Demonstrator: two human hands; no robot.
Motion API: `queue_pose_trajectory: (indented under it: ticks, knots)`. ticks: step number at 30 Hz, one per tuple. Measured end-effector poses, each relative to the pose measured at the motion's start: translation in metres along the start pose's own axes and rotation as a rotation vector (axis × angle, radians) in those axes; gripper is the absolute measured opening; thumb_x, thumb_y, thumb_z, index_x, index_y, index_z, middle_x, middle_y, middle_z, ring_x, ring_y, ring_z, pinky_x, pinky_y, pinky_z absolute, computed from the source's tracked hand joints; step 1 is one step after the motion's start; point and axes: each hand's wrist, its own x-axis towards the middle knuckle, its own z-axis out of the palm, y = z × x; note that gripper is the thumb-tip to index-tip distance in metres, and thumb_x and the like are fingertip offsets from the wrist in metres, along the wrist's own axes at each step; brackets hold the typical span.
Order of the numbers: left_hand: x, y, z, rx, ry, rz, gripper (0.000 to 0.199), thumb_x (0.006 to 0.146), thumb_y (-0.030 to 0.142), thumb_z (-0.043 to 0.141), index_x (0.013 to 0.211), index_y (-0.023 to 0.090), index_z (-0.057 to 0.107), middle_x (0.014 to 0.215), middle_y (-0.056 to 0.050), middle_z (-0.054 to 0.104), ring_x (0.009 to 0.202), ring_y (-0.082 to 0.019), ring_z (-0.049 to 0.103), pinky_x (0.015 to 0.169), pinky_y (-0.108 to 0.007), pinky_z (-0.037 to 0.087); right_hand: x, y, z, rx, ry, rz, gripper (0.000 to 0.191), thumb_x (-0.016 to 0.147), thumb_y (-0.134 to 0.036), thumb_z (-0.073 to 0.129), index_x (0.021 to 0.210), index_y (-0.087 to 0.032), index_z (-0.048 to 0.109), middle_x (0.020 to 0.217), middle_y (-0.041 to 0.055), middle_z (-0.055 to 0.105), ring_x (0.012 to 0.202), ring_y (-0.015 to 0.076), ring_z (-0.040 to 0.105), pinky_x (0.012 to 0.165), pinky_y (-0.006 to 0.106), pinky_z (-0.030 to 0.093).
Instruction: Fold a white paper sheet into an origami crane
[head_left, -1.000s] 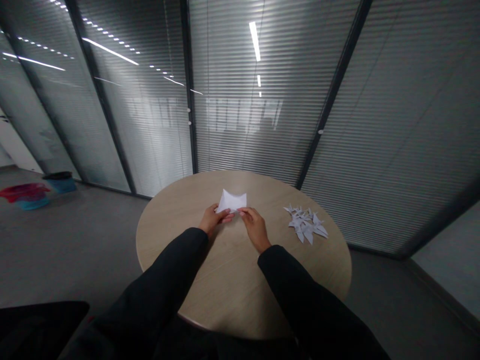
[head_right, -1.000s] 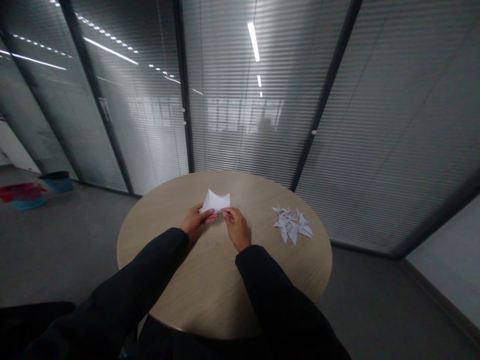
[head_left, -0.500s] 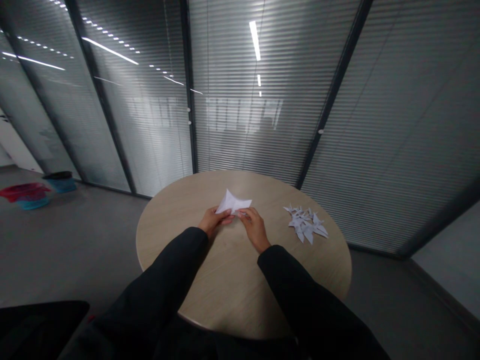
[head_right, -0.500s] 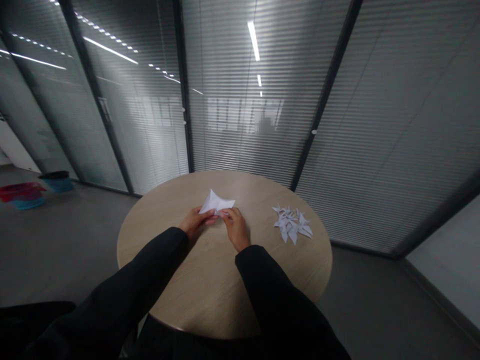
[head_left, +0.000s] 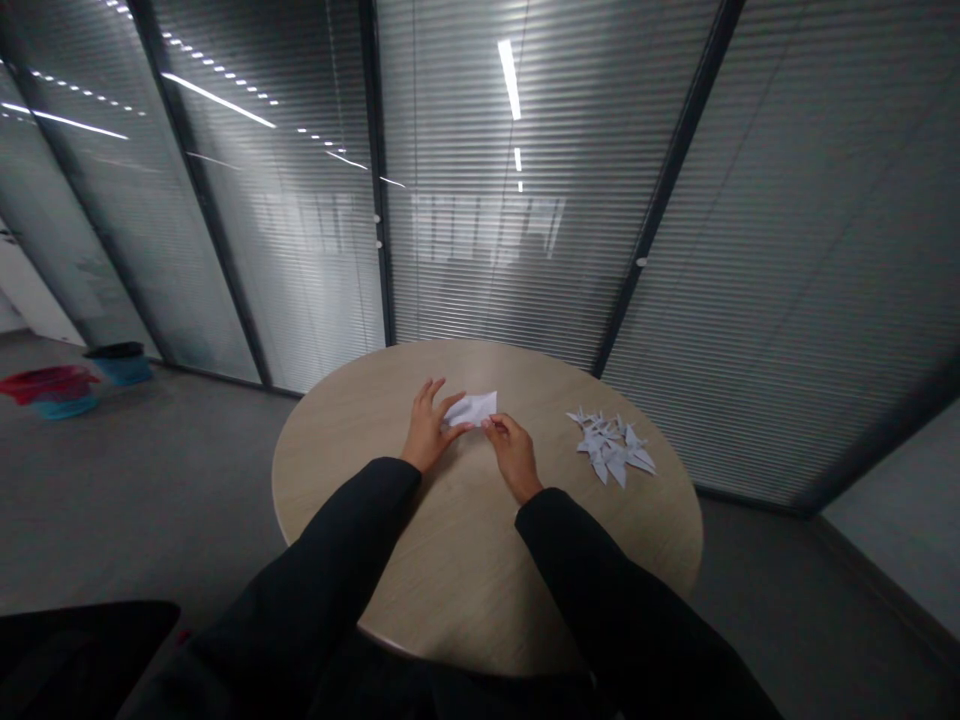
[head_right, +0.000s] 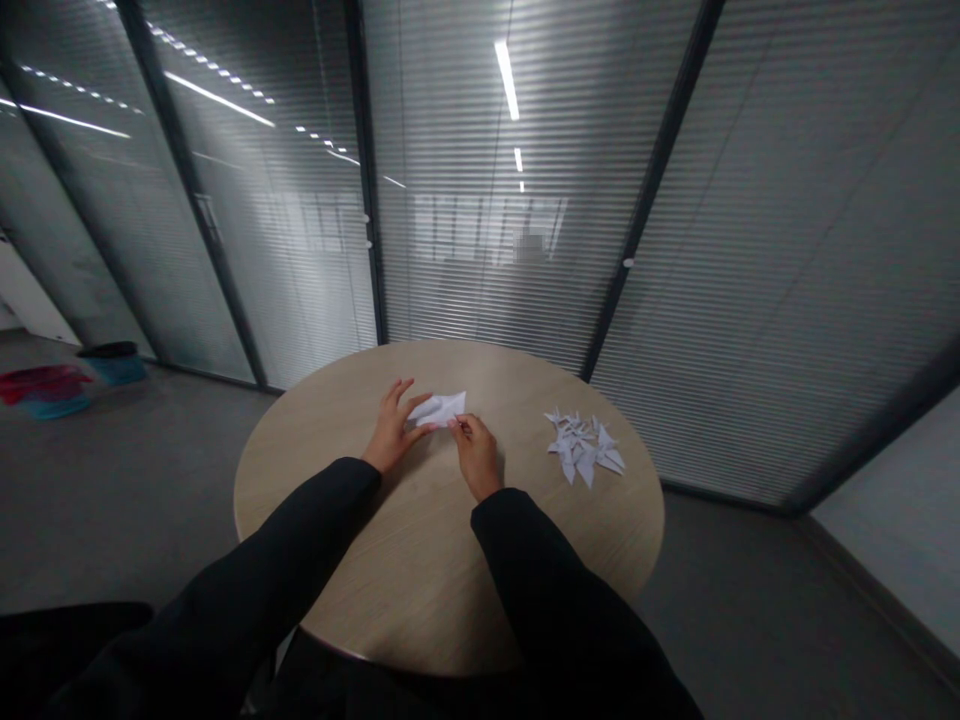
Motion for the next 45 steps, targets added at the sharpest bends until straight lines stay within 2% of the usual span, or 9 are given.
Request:
queue_pose_trajectory:
  ticks: [5,11,19,24,29,32,35,37,45]
  knots:
    - [-0.001,0.004,-0.002,0.158,-0.137,0.121,0.028,0.075,0.036,0.069,0.100,0.023,0.069,0.139,-0.009,0.045,0.139,-0.027,0.021,0.114,-0.048,0.003,-0.001,-0.006,0.000,0.055,-0.033,0.010,0.032,0.082,-0.047,0.054,0.087,-0.018,0.063,0.090,0.0057,0.066,0.081,0.0182,0.060,0.078,0.031,0.046]
    - [0.000,0.004,-0.002,0.003,-0.146,0.045,0.021,0.080,0.025,0.064,0.101,0.024,0.069,0.108,-0.008,0.066,0.125,-0.024,0.044,0.114,-0.047,-0.005,-0.001,-0.004,0.003,0.094,-0.042,0.035,0.032,0.080,-0.049,0.056,0.088,-0.018,0.063,0.090,0.0054,0.066,0.081,0.0186,0.061,0.077,0.032,0.048]
    - [0.001,0.007,-0.001,-0.278,-0.210,-0.109,0.025,0.073,0.019,0.069,0.098,0.021,0.069,0.111,-0.009,0.065,0.122,-0.022,0.049,0.114,-0.043,-0.008,-0.002,-0.007,0.002,0.167,-0.069,0.049,0.038,0.081,-0.047,0.056,0.104,-0.017,0.060,0.094,0.0073,0.066,0.084,0.0183,0.062,0.078,0.032,0.049]
    - [0.002,0.006,0.000,-0.301,-0.162,-0.163,0.023,0.076,0.018,0.065,0.099,0.019,0.069,0.112,-0.008,0.064,0.113,-0.020,0.054,0.116,-0.039,-0.003,-0.003,-0.013,-0.002,0.080,0.001,-0.024,0.044,0.084,-0.039,0.056,0.122,-0.018,0.052,0.097,0.0070,0.064,0.088,0.0174,0.060,0.081,0.033,0.049]
    - [0.005,0.006,0.000,-0.303,-0.135,-0.167,0.014,0.081,0.020,0.059,0.091,0.016,0.069,0.095,-0.006,0.068,0.084,-0.017,0.061,0.116,-0.037,0.005,-0.001,-0.021,-0.011,-0.102,0.151,-0.234,0.027,0.086,-0.034,0.054,0.106,-0.019,0.063,0.110,0.0091,0.056,0.106,0.0191,0.052,0.095,0.036,0.043]
    - [0.006,0.007,0.000,-0.427,-0.128,-0.226,0.016,0.082,0.024,0.059,0.090,0.013,0.067,0.088,-0.006,0.067,0.080,-0.016,0.060,0.109,-0.037,0.026,-0.001,-0.027,-0.013,-0.118,0.153,-0.320,0.021,0.087,-0.032,0.052,0.101,-0.019,0.063,0.109,0.0083,0.057,0.108,0.0184,0.051,0.100,0.037,0.039]
    - [0.007,0.008,0.001,-0.616,-0.117,-0.361,0.022,0.077,0.030,0.064,0.088,0.011,0.064,0.081,-0.006,0.064,0.074,-0.016,0.057,0.080,-0.028,0.045,-0.003,-0.031,-0.012,-0.127,0.110,-0.349,0.020,0.089,-0.031,0.051,0.099,-0.019,0.064,0.108,0.0078,0.058,0.107,0.0185,0.053,0.099,0.036,0.040]
    - [0.006,0.009,0.002,-0.722,-0.120,-0.427,0.027,0.072,0.032,0.069,0.087,0.010,0.062,0.078,-0.005,0.064,0.071,-0.014,0.056,0.072,-0.025,0.044,-0.004,-0.033,-0.011,-0.142,0.088,-0.355,0.021,0.089,-0.031,0.051,0.099,-0.020,0.066,0.108,0.0077,0.059,0.107,0.0187,0.053,0.099,0.036,0.040]
    - [0.003,0.010,0.007,-0.904,-0.119,-0.471,0.041,0.061,0.040,0.079,0.083,0.010,0.062,0.083,-0.007,0.065,0.074,-0.013,0.058,0.075,-0.025,0.043,-0.005,-0.032,-0.008,-0.177,0.067,-0.348,0.023,0.088,-0.032,0.055,0.105,-0.020,0.064,0.106,0.0070,0.060,0.104,0.0185,0.055,0.097,0.034,0.041]
